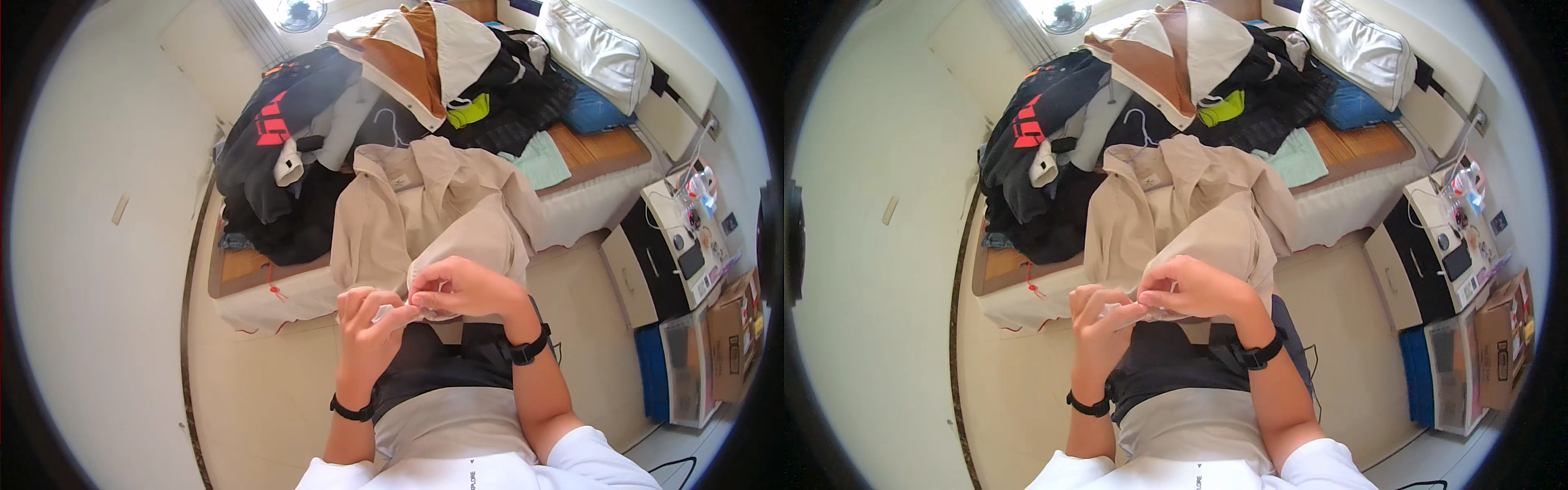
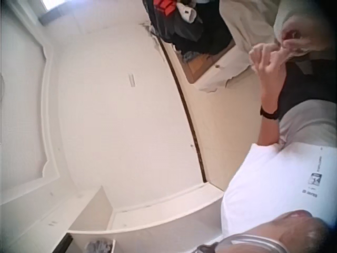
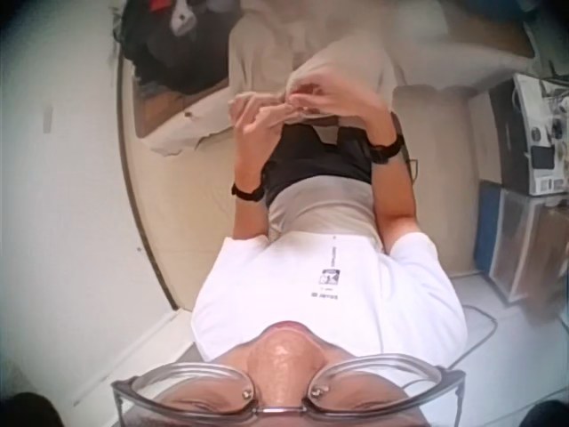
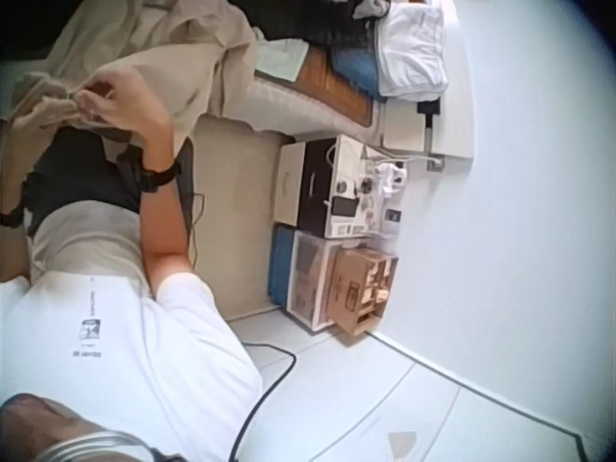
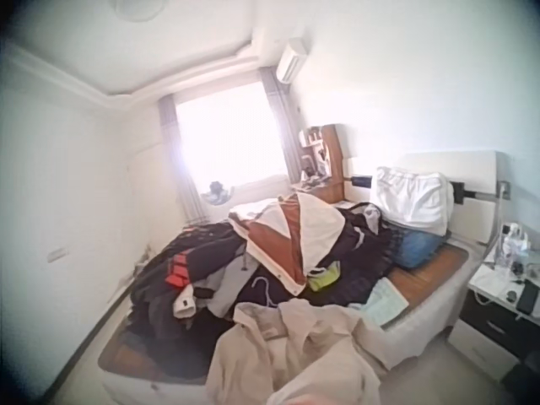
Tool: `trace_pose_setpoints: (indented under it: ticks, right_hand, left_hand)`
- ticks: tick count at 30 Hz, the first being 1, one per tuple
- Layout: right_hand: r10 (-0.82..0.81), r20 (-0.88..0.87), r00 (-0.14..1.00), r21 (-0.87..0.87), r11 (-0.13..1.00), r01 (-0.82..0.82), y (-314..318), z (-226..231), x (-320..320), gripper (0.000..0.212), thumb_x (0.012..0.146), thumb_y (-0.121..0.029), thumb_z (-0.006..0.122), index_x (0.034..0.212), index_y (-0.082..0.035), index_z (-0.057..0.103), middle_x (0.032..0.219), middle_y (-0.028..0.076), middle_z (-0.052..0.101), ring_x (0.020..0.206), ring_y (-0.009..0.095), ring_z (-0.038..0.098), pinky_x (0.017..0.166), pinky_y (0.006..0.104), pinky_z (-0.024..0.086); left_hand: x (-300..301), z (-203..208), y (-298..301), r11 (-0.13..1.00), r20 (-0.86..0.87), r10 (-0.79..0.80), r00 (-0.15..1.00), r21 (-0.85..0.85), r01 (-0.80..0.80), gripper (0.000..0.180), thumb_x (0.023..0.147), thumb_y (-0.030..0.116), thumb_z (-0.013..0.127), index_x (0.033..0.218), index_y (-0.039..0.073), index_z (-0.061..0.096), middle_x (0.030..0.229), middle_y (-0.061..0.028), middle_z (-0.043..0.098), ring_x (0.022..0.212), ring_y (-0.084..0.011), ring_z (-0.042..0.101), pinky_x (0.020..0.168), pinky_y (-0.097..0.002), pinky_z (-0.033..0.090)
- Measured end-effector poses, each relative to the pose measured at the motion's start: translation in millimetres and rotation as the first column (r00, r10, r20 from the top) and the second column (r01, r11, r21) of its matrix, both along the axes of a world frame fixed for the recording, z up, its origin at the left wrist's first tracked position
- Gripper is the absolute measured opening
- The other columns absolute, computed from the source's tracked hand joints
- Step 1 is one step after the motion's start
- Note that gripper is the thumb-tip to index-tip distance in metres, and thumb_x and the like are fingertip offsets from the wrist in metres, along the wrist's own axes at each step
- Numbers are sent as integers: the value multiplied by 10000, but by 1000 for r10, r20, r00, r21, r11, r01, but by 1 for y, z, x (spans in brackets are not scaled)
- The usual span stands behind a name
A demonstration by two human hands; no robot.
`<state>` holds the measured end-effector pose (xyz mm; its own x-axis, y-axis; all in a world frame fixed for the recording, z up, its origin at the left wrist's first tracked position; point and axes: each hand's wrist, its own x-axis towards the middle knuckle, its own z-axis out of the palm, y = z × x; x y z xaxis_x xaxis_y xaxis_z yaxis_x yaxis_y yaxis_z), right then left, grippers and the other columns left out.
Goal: Hang up a jacket on a clothes hanger and place it in the wardrobe.
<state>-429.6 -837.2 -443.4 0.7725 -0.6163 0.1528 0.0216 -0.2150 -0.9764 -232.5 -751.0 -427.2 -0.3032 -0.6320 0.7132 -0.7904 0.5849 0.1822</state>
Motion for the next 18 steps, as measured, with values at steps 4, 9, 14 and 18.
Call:
trace_pose_setpoints:
  ticks: [4, 9, 14, 18]
  right_hand:
    - [-65, -12, 998, -95, 993, 64, 4, -2, -4, 94, 919, -96, 664, 913, -2, 674, 770, 74, 662, 687, 132, 603, 627, 284, 485]
    - [-230, -249, 941, -260, 952, 164, 15, -5, -2, 52, 804, -48, 685, 844, -16, 695, 788, 141, 687, 734, 277, 657, 679, 356, 509]
    - [-441, -322, 837, -443, 852, 279, 13, -12, 3, 74, 774, -80, 703, 840, -53, 724, 809, 120, 708, 800, 294, 679, 726, 383, 523]
    - [-453, -409, 792, -362, 877, 316, 6, -20, -2, 71, 775, -73, 700, 833, -40, 724, 789, 126, 709, 766, 281, 680, 709, 371, 522]
  left_hand:
    - [-11, -11, 0, 994, -17, -100, 995, 38, 101, 279, 630, 47, 842, 838, 173, 704, 831, 22, 631, 788, -207, 561, 747, -357, 405]
    - [-19, -22, 10, 969, -72, -224, 972, 89, 230, 268, 631, -13, 789, 820, 150, 692, 780, 7, 563, 758, -221, 548, 691, -355, 421]
    - [-29, -30, 41, 912, -83, -351, 933, 194, 360, 241, 630, -29, 743, 808, 126, 695, 763, -8, 511, 734, -223, 536, 667, -347, 422]
    - [-23, -30, 53, 857, -112, -400, 910, 305, 415, 225, 645, -31, 744, 813, 111, 695, 784, -22, 503, 731, -220, 530, 663, -343, 416]
